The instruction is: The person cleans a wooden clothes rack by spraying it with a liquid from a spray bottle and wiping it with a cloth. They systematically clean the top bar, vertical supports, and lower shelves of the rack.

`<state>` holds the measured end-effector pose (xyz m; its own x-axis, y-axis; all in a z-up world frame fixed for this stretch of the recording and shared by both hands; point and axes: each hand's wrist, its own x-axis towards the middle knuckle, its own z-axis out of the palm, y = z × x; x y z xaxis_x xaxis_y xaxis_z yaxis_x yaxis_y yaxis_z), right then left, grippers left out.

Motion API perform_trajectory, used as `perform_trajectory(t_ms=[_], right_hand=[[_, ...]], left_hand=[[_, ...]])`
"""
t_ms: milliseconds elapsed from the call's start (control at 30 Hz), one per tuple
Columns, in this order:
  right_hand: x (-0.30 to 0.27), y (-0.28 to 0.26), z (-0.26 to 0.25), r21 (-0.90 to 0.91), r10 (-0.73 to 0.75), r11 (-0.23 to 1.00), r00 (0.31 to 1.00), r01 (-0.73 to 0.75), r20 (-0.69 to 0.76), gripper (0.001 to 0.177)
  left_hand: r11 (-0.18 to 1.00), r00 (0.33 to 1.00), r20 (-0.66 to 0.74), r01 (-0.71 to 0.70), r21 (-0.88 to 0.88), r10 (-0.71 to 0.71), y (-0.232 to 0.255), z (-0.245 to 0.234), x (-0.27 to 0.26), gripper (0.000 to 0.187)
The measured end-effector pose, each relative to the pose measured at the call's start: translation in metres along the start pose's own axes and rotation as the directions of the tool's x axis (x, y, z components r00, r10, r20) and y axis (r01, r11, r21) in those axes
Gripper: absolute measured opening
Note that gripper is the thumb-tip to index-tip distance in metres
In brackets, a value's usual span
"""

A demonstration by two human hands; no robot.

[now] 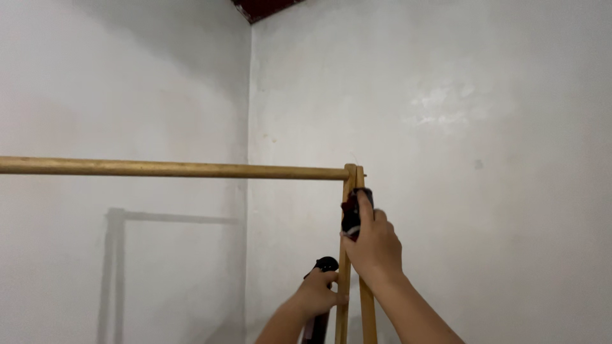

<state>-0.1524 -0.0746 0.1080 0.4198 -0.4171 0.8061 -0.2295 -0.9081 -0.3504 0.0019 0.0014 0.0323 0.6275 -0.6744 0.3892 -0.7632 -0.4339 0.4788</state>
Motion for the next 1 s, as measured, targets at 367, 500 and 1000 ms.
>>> perform_trajectory(t_ms=[367,500,1000], right_hand=[[0.008,0.010,-0.014,-0.019,-0.108,0.994,0.993,0.107,-0.040,0.075],[0.040,-0.001,-0.013,0.010,-0.266,0.958,0.905,0.285,-0.333,0.060],[0.018,-0.002,0.007,-0.252,-0.322,0.934,0.903,0.253,-0.286,0.069]], left_hand=[[0.455,0.903,-0.405,-0.305,-0.837,-0.140,0.096,-0.149,0.021,0.071],[0.513,0.900,-0.412,-0.289,-0.808,-0.144,0.102,-0.151,0.018,0.054],[0.488,0.901,-0.427,-0.340,-0.804,-0.076,0.101,-0.148,0.014,0.047]])
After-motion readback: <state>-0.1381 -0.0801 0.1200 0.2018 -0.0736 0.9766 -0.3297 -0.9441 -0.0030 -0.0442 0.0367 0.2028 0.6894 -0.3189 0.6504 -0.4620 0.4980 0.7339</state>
